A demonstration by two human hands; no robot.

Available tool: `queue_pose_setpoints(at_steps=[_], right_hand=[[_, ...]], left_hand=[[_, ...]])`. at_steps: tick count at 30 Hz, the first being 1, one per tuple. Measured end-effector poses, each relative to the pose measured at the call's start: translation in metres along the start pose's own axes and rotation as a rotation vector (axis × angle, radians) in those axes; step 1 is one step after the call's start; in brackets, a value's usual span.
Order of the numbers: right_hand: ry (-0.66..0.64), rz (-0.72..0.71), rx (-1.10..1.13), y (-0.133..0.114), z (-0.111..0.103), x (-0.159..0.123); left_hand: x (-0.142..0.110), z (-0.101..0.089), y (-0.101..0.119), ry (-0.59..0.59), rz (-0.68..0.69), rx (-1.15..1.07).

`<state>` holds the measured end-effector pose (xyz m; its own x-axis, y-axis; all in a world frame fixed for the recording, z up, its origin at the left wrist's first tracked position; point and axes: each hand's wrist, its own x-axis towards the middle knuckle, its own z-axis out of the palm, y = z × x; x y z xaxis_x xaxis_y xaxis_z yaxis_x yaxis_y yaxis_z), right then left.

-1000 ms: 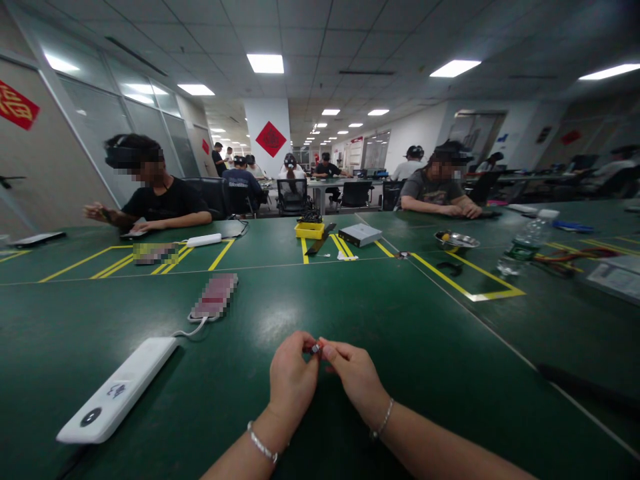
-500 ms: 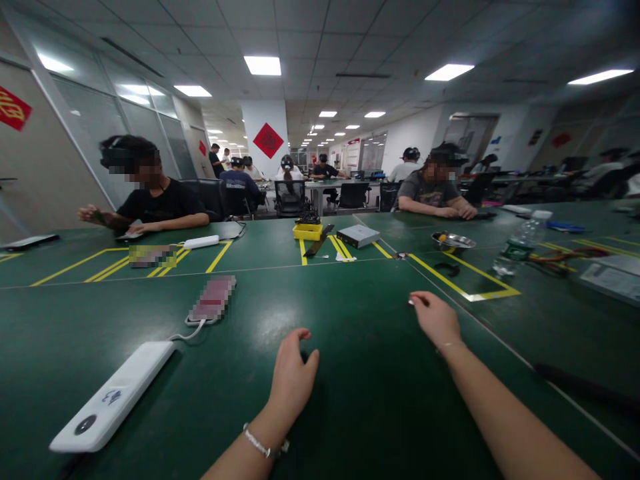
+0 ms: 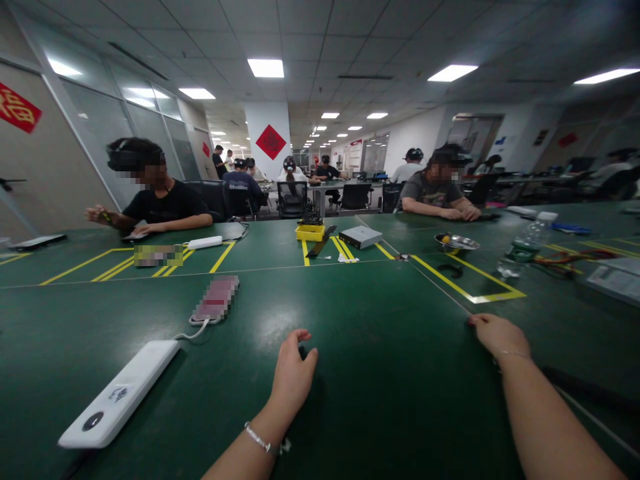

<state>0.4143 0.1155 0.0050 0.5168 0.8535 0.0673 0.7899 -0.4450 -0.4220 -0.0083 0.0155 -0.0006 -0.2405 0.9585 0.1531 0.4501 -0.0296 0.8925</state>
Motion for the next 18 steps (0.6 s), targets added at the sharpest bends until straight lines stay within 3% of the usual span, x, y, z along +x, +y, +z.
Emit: queue_pose_setpoints(at_steps=[5, 7, 9, 12, 14, 18], right_hand=[[-0.006, 0.071, 0.005, 0.007, 0.000, 0.004], [0.062, 0.035, -0.024, 0.000, 0.001, 0.001], [0.202, -0.092, -0.067, -0.015, 0.004, -0.006], [0.359, -0.406, -0.054, -0.055, 0.013, -0.029], [0.299, -0.599, 0.038, -0.089, 0.024, -0.055], [-0.024, -0.905, 0.304, -0.147, 0.052, -0.126]], left_hand=[[0.002, -0.001, -0.002, -0.015, -0.013, -0.004], [0.002, -0.001, -0.002, -0.027, -0.009, 0.005], [0.002, 0.000, -0.002, -0.044, 0.006, 0.017], [0.001, 0.001, -0.002, -0.084, 0.043, 0.055], [0.000, 0.001, -0.003, -0.109, 0.100, 0.094], [-0.001, 0.003, -0.005, -0.150, 0.208, 0.185]])
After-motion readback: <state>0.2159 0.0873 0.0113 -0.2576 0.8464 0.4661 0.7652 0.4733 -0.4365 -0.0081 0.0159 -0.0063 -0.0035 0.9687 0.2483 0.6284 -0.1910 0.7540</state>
